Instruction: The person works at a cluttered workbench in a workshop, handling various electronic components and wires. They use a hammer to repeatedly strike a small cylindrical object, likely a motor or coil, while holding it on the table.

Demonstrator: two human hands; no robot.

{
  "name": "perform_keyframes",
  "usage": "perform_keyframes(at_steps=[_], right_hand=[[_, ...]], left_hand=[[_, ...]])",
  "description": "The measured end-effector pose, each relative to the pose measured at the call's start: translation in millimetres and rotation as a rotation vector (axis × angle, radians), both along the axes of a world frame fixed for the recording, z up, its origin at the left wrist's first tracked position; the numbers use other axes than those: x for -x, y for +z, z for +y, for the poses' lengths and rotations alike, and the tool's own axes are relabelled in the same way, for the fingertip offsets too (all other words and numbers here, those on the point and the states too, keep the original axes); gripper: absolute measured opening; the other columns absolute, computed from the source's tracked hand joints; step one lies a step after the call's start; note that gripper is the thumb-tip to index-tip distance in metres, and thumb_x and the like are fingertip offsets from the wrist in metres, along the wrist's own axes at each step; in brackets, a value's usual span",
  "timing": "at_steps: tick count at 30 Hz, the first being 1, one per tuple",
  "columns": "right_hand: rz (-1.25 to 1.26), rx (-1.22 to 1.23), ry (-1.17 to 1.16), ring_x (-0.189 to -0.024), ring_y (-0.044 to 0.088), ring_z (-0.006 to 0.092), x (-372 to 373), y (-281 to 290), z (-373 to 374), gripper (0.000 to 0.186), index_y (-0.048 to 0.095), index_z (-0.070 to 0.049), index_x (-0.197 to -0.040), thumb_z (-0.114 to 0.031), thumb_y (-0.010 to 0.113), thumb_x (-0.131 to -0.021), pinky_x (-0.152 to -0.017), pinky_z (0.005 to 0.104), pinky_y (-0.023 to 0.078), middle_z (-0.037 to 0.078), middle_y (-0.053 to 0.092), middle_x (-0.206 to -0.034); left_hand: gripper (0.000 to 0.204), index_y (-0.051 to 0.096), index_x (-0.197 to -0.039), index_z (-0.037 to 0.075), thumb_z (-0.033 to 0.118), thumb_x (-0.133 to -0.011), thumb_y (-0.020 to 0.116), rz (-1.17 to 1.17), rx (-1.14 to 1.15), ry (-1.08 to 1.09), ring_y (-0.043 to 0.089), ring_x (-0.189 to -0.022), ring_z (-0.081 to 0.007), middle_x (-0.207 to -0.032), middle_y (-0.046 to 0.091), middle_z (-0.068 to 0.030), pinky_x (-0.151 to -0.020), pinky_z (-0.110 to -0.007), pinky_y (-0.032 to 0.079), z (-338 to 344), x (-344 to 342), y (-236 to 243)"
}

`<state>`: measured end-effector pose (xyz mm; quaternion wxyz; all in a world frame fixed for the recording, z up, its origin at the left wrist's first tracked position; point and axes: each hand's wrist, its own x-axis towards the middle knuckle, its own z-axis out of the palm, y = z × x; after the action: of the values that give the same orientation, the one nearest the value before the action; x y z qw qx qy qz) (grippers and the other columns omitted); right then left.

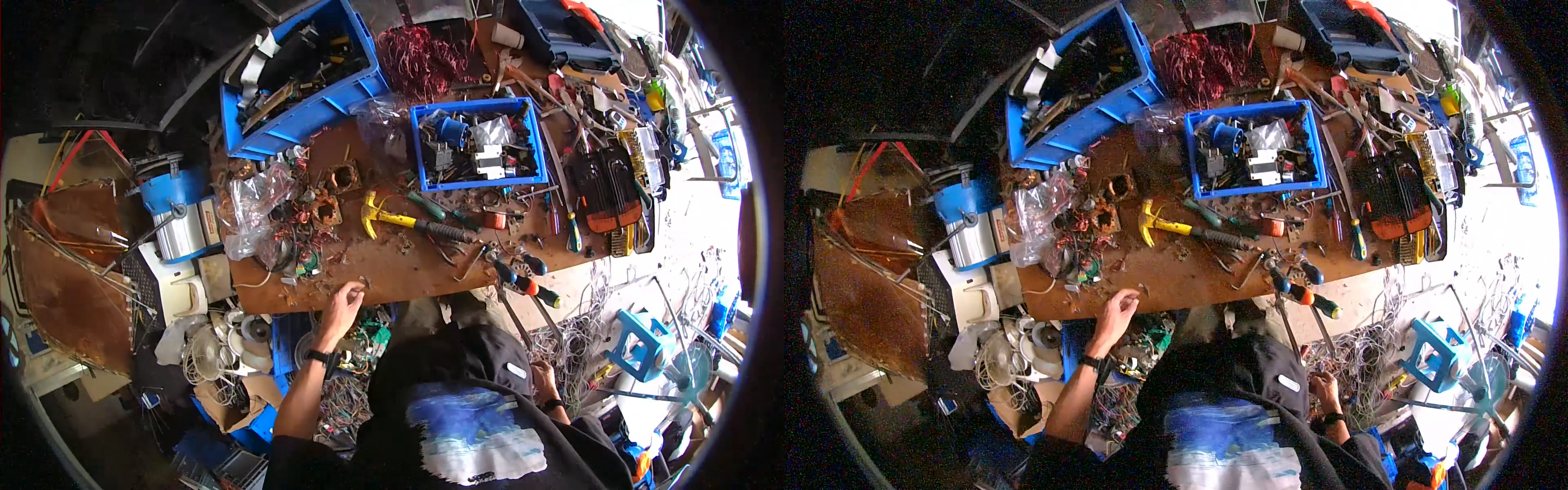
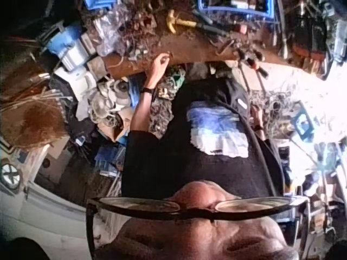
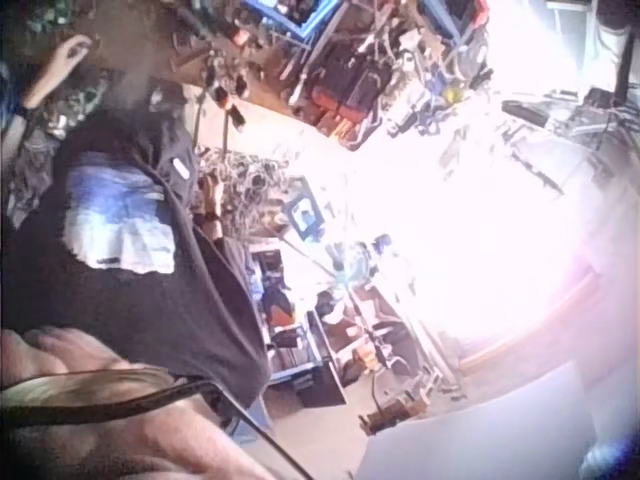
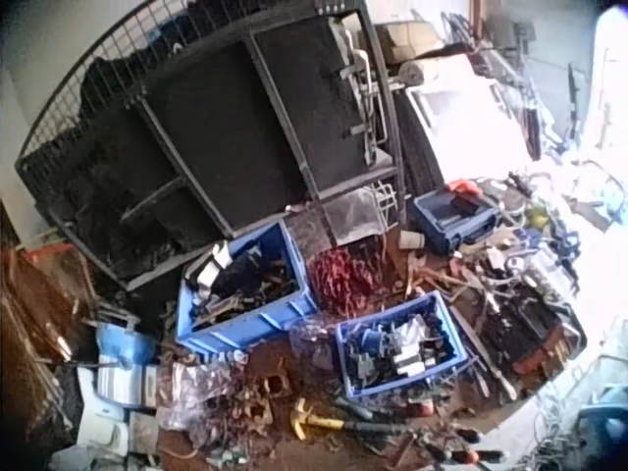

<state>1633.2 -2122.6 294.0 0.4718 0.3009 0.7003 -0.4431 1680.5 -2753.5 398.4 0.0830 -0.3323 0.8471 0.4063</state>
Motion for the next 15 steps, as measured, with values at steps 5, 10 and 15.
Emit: perform_keyframes(at_steps=[5,10,15], right_hand=[[0.148,-0.097,0.120,-0.075,0.068,0.0159,-17,4,2,0.030,0.071,0.004,-0.108,-0.017,0.067,-0.086,-0.068,0.0288,0.053,0.010,0.073,-0.085],[0.297,-0.089,0.053,-0.076,0.066,0.0164,-63,0,10,0.028,0.072,0.003,-0.101,-0.021,0.068,-0.087,-0.069,0.0296,0.052,0.010,0.073,-0.086],[0.343,-0.213,0.149,-0.080,0.066,0.0197,-97,41,-11,0.026,0.068,0.008,-0.104,-0.015,0.064,-0.091,-0.073,0.0312,0.052,0.014,0.072,-0.089]], left_hand=[[0.021,0.068,-0.112,0.007,0.018,-0.095,0.068,0.106,0.087,-0.024,0.074,-0.092,-0.0288,-0.103,0.075,-0.0159,-0.078,-0.039,0.057,-37,58,-36],[0.024,0.067,-0.114,0.007,0.022,-0.095,0.068,0.124,0.223,-0.087,0.072,-0.092,-0.0344,-0.103,0.075,-0.0148,-0.076,-0.043,0.056,-58,137,-25],[0.024,0.073,-0.101,0.007,0.029,-0.093,0.069,0.023,0.177,0.059,0.069,-0.096,-0.0398,-0.098,0.075,-0.0176,-0.082,-0.048,0.055,-104,176,-77]])
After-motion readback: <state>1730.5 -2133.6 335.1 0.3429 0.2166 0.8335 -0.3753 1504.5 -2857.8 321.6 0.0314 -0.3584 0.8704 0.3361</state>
